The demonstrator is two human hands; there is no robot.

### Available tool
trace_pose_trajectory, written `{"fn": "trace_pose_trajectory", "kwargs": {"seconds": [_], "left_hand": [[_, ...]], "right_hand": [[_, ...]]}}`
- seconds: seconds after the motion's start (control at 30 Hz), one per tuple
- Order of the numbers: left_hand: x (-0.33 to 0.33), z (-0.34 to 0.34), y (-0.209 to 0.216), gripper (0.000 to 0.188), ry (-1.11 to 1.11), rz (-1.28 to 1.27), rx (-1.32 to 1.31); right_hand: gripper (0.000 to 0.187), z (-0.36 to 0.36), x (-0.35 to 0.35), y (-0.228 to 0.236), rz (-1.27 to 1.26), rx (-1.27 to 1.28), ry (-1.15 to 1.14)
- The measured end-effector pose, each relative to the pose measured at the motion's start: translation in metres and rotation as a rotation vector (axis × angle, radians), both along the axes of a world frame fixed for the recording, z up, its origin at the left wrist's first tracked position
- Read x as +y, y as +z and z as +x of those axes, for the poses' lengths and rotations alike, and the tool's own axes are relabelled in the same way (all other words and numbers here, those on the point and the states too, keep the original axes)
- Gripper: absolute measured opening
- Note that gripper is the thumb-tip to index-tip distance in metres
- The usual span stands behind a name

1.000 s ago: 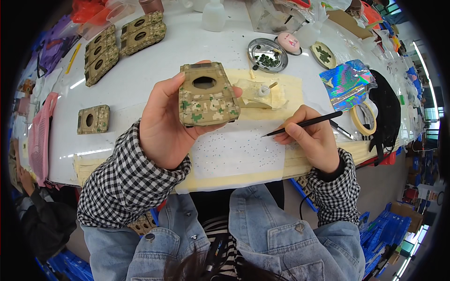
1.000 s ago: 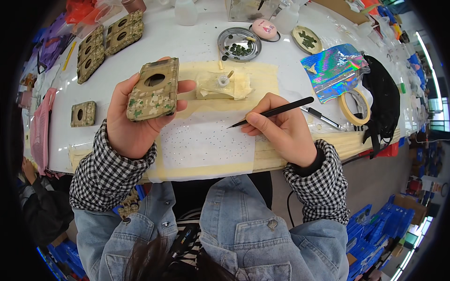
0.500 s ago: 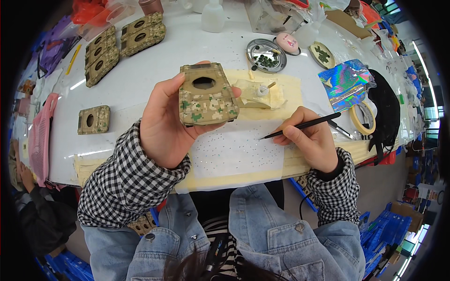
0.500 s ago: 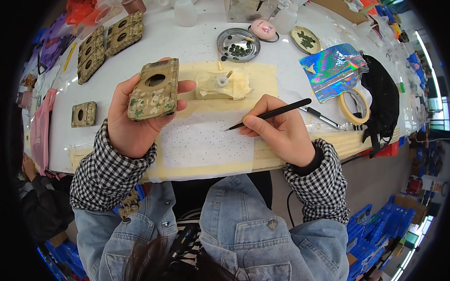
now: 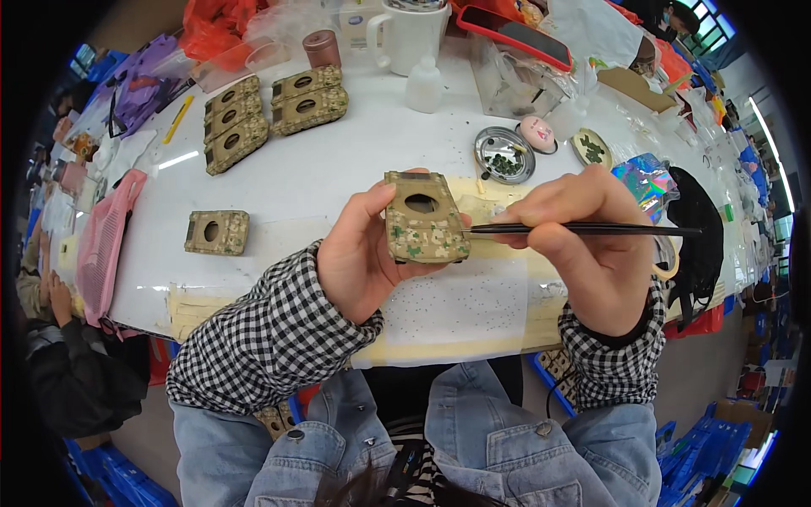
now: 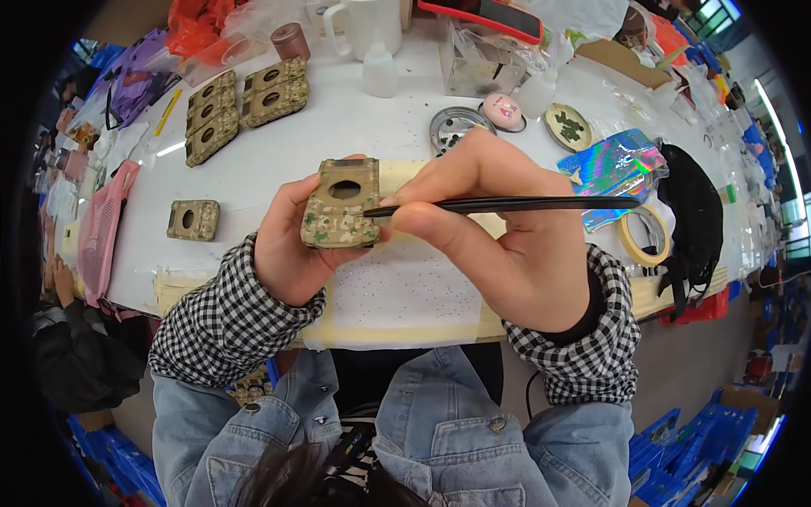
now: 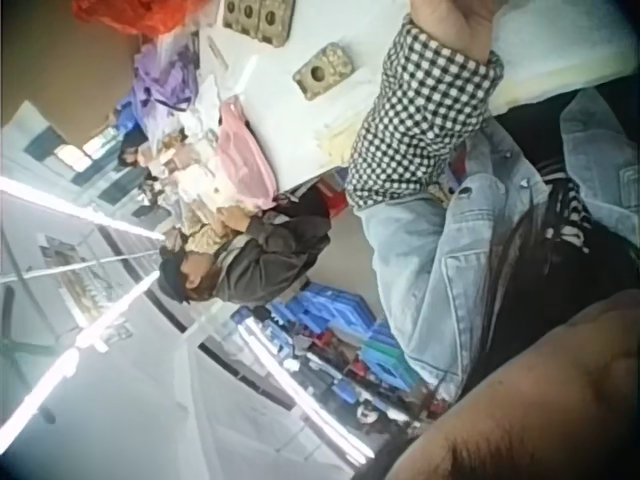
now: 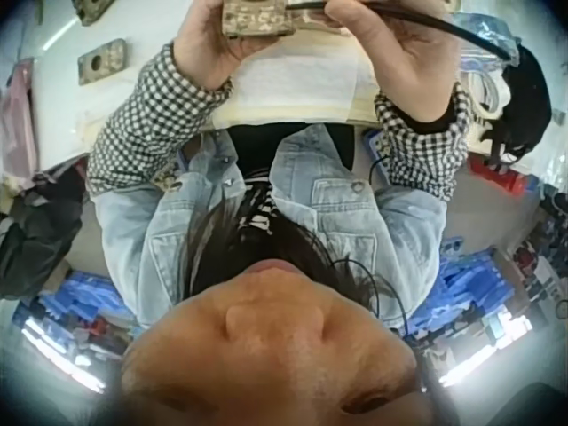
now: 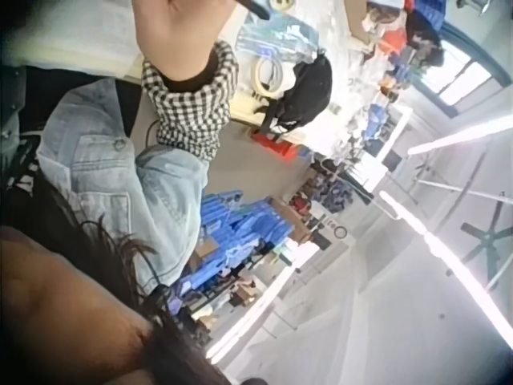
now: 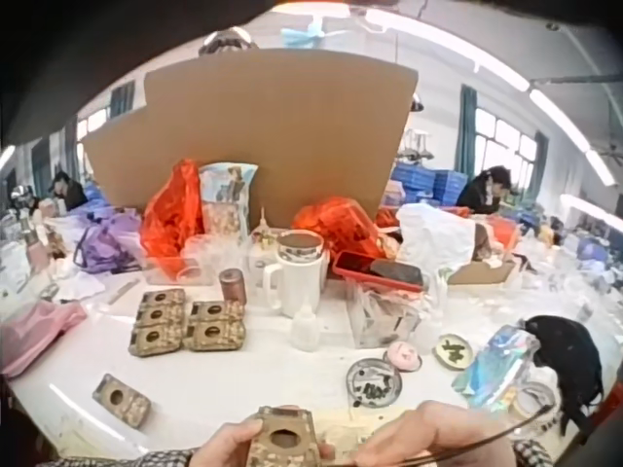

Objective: Using tweezers and a detailing tool to attach small components and apply details to a camouflage-patterned toy tank turret.

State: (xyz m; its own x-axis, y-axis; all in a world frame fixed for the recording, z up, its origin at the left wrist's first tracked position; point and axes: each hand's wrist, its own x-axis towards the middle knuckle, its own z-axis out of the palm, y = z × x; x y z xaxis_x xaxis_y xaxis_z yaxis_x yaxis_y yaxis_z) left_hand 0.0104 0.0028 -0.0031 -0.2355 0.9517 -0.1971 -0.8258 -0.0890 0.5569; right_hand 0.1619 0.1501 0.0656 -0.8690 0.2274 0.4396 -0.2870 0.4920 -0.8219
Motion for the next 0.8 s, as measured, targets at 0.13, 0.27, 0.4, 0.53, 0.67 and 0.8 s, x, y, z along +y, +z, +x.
{"fn": "trace_pose_trajectory", "kwargs": {"seconds": [0.13,0.27,0.4,0.53,0.67,0.8], "left_hand": [[-0.0029,-0.0009,-0.0005,0.047,-0.001,-0.030,-0.006],[-0.0023,0.0006,-0.0012,0.048,-0.003,-0.051,0.010],[-0.0009,0.0021,0.0012,0.048,0.001,-0.059,0.030],[-0.0021,0.0012,0.0000,0.047,-0.009,-0.043,0.021],[-0.0013,0.0018,0.0001,0.047,0.000,-0.055,0.013],[-0.0018,0.0012,0.0004,0.048,-0.006,-0.058,0.017]], "right_hand": [[0.012,-0.0088,0.0008,-0.0068,-0.023,-0.054,0.051],[0.013,-0.0112,-0.0033,-0.0100,-0.174,-0.053,0.066],[0.013,-0.0105,-0.0046,-0.0095,-0.202,-0.078,0.051],[0.013,-0.0113,-0.0053,-0.0072,-0.164,-0.074,0.062],[0.013,-0.0110,-0.0051,-0.0092,-0.138,-0.068,0.036],[0.012,-0.0114,-0.0058,-0.0092,-0.152,-0.079,0.032]]}}
